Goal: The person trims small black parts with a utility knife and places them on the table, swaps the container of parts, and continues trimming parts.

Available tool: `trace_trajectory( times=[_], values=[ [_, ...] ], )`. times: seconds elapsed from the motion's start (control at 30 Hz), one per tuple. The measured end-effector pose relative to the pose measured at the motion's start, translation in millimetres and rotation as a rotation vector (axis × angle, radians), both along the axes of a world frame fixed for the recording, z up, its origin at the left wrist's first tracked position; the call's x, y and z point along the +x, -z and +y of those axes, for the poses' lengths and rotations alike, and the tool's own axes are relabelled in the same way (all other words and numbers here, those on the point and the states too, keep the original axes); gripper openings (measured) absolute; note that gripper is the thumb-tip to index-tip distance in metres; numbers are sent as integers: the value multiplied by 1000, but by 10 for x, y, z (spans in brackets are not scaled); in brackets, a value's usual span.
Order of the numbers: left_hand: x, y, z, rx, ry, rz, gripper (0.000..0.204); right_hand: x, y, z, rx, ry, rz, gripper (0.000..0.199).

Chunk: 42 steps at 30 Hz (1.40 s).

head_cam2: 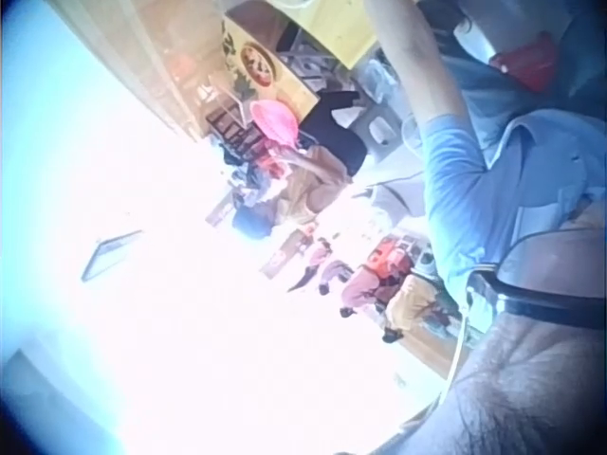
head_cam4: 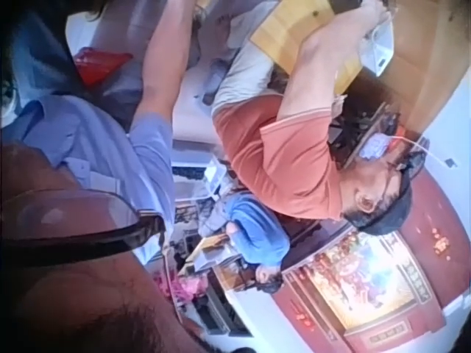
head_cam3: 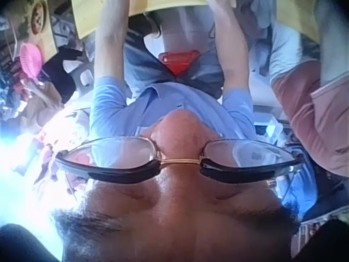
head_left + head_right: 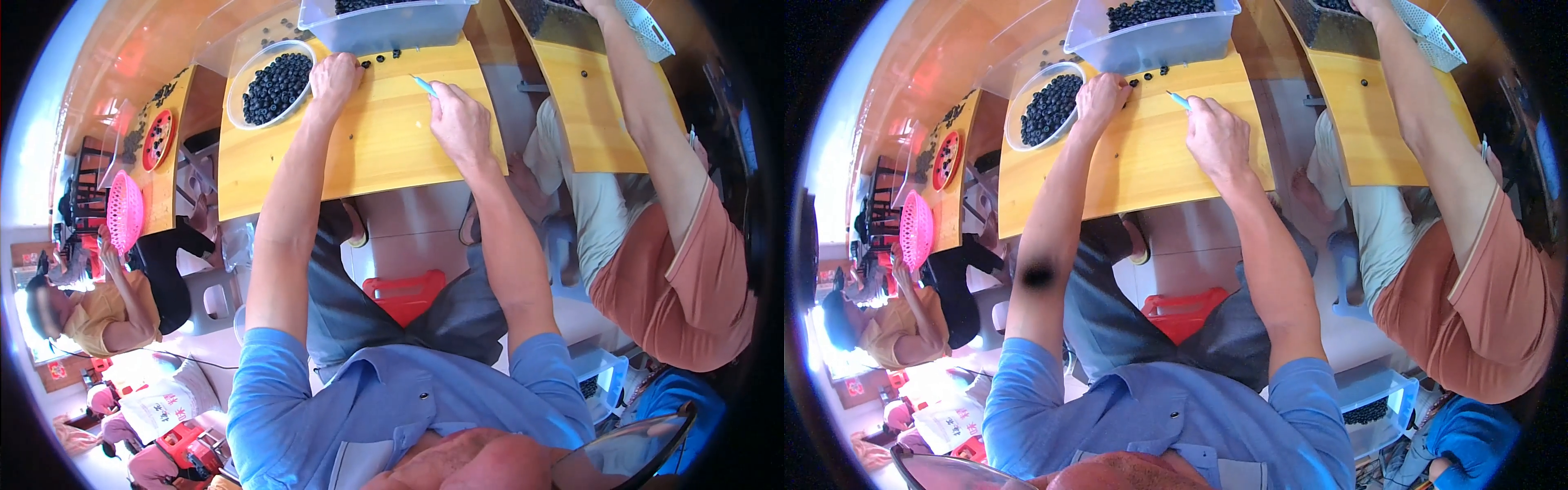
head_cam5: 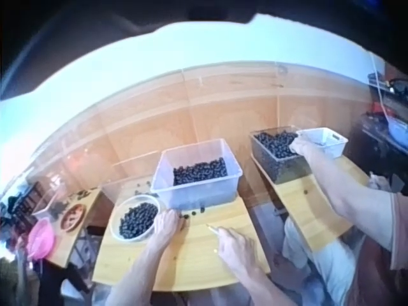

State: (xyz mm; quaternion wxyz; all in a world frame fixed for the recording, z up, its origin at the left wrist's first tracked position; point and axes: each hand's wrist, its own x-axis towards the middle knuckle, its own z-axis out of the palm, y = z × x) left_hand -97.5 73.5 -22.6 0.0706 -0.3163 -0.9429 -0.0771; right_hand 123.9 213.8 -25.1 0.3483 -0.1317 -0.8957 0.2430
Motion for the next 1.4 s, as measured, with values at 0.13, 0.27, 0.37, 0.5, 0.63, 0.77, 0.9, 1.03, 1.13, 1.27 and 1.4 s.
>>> trace_trajectory(
  times=[0.13, 0.27, 0.37, 0.5, 0.63, 0.77, 0.9, 1.03, 1.13, 1.27, 1.4],
  values=[
    [29, 10, 52, 98, -21, 10, 32, -6, 20, -5, -17, 11, 2, 18],
    [161, 22, 218, 169, 8, -5, 29, 40, 15, 34, -19, 40, -20, 18],
    [22, 59, 160, 110, -6, -50, 29, 22, -20, -16, -34, 15, -32, 18],
    [-18, 39, 97, 111, -20, -62, 28, -7, -37, -68, -47, -3, 0, 17],
    [367, -109, 69, 459, 26, -170, 30, 8, 32, 12, -92, 9, -3, 19],
    [836, -23, -203, 981, 144, -725, 24, -98, 20, -45, -675, -169, -37, 21],
    [1133, 7, -395, 1164, 248, -984, 23, -163, -109, -223, -1109, -369, -50, 22],
    [1043, 147, -491, 1159, 287, -791, 19, -229, -92, -366, -1138, -419, -82, 21],
    [988, 88, -552, 1111, 221, -849, 20, -313, -77, -434, -1105, -392, -73, 20],
    [1036, -69, -652, 967, 156, -713, 25, -350, -105, -560, -1012, -359, -53, 17],
    [1007, -181, -717, 874, 144, -740, 26, -366, -117, -593, -980, -342, -24, 18]
  ],
)
